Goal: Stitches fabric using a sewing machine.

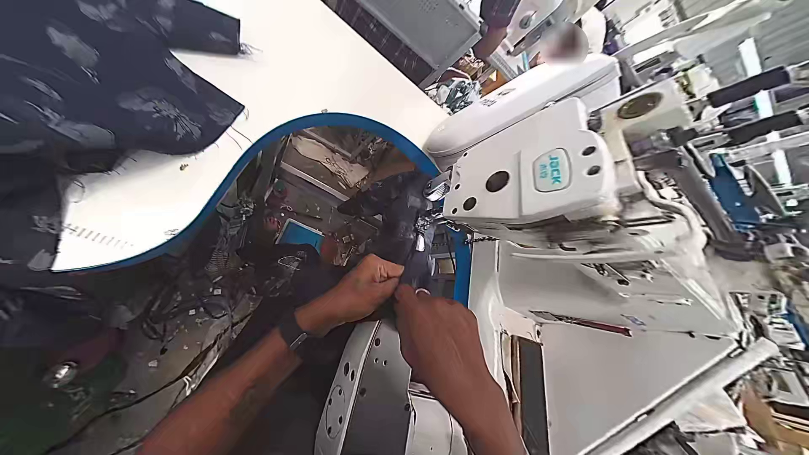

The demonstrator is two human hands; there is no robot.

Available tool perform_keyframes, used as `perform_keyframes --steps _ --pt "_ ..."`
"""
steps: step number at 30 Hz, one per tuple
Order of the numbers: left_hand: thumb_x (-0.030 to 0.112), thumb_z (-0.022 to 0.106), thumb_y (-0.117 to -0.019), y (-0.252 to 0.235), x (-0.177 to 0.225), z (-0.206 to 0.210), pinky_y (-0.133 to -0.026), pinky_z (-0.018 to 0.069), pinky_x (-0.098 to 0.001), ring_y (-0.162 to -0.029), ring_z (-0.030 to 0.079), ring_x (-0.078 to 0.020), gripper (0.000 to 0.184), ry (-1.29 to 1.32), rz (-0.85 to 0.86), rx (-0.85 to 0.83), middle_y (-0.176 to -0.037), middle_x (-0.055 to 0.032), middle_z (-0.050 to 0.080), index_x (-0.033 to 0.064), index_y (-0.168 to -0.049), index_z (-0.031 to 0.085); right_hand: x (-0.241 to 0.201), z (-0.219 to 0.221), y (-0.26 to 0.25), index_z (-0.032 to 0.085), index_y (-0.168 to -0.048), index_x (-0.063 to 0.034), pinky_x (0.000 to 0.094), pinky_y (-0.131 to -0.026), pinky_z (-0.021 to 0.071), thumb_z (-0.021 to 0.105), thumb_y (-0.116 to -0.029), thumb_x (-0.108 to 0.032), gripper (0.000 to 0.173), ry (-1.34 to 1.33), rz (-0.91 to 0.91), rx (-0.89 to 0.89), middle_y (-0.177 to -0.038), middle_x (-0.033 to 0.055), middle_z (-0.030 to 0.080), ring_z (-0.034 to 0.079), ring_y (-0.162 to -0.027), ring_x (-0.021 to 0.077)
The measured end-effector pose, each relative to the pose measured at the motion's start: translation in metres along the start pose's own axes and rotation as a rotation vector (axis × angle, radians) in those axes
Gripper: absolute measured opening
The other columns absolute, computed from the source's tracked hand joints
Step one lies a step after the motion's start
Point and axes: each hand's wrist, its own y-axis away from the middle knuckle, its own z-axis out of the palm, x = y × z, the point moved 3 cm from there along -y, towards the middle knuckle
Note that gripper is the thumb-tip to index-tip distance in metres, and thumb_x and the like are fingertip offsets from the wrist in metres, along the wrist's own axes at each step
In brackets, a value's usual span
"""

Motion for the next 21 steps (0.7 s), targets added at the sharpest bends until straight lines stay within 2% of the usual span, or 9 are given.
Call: perform_keyframes --steps 3,4,6,8,10,13,16,18,21 --pt "0.011 0.051 -0.1046 0.017 0.015 0.005 -0.086 0.0533 -0.021 -0.09 0.066 -0.0009 0.03 -0.211 -0.063 0.128 -0.104 -0.0046 0.074 -0.0021 -0.125 0.068 0.017 0.003 0.017 0.072 -0.088 -0.0007 0.0519 -0.05 0.0509 0.066 -0.0872 -0.009 0.01 -0.108 0.129 0.001 -0.067 0.0155 0.066 0.068 -0.061 0.0367" --pt "0.016 0.053 -0.1043 0.032 0.022 0.009 -0.079 0.0519 -0.0247 -0.082 0.063 -0.0046 0.034 -0.359 -0.082 0.17 -0.102 -0.0064 0.073 -0.0003 -0.13 0.066 0.024 0.001 0.036 0.073 -0.09 0.0006 0.0552 -0.052 0.0526 0.068 -0.0872 -0.009 0.011 -0.122 0.173 -0.054 -0.07 0.0174 0.067 0.069 -0.063 0.0389" --pt "0.021 0.056 -0.1016 0.059 0.027 0.0 -0.065 0.0496 -0.033 -0.066 0.059 -0.013 0.033 -0.604 -0.05 0.223 -0.087 -0.0083 0.071 0.001 -0.123 0.07 0.04 0.006 0.07 0.073 -0.088 0.0022 0.0604 -0.058 0.0534 0.069 -0.0892 -0.013 0.016 -0.205 0.209 -0.241 -0.071 0.0204 0.068 0.07 -0.067 0.0429" --pt "0.024 0.057 -0.1017 0.074 0.025 -0.023 -0.066 0.0537 -0.0404 -0.069 0.066 -0.0187 0.029 -0.775 -0.012 0.218 -0.085 -0.0094 0.073 0.0026 -0.11 0.074 0.059 0.024 0.094 0.072 -0.087 0.0034 0.0638 -0.067 0.0518 0.066 -0.0941 -0.019 0.025 -0.311 0.233 -0.424 -0.076 0.0229 0.069 0.07 -0.076 0.0456" --pt "0.022 0.055 -0.1015 0.079 0.037 -0.022 -0.067 0.0512 -0.0423 -0.069 0.067 -0.0197 0.027 -0.935 0.088 0.205 -0.08 -0.0076 0.073 0.0052 -0.099 0.076 0.068 0.018 0.111 0.073 -0.087 0.0043 0.0651 -0.065 0.0524 0.067 -0.0944 -0.017 0.023 -0.283 0.234 -0.372 -0.075 0.0241 0.069 0.07 -0.074 0.0469" --pt "0.016 0.056 -0.0937 0.08 0.052 0.037 -0.048 0.0455 -0.0381 -0.047 0.057 -0.0197 0.023 -1.185 0.348 0.221 -0.054 -0.0018 0.059 0.0099 -0.081 0.074 0.024 -0.039 0.114 0.07 -0.076 -0.0003 0.0514 -0.051 0.0524 0.066 -0.0911 -0.012 0.02 -0.145 0.01 -0.129 -0.061 0.0157 0.064 0.068 -0.057 0.0355" --pt "0.012 0.053 -0.087 0.083 0.025 0.063 -0.046 0.0342 -0.0314 -0.04 0.044 -0.0168 0.024 -1.184 0.352 0.343 -0.046 -0.0014 0.049 0.006 -0.079 0.075 -0.022 -0.024 0.105 0.07 -0.076 -0.0047 0.0399 -0.049 0.0503 0.068 -0.0873 -0.012 0.014 -0.14 -0.119 -0.137 -0.057 0.0097 0.062 0.066 -0.053 0.0263" --pt "0.013 0.052 -0.0906 0.072 0.019 0.056 -0.047 0.0347 -0.0314 -0.04 0.044 -0.0173 0.028 -1.128 0.344 0.378 -0.047 -0.002 0.05 0.0048 -0.087 0.078 -0.019 -0.017 0.095 0.07 -0.076 -0.0043 0.0398 -0.047 0.0492 0.067 -0.0874 -0.013 0.015 -0.125 -0.126 -0.184 -0.058 0.0104 0.062 0.066 -0.053 0.0272" --pt "0.015 0.051 -0.0939 0.056 0.021 0.045 -0.045 0.0371 -0.0332 -0.04 0.047 -0.0186 0.027 -1.099 0.331 0.346 -0.047 -0.0032 0.05 0.0062 -0.084 0.075 -0.011 -0.025 0.085 0.071 -0.081 -0.0033 0.0428 -0.046 0.0496 0.065 -0.0907 -0.016 0.017 -0.128 -0.104 -0.295 -0.063 0.0125 0.065 0.068 -0.057 0.0303"
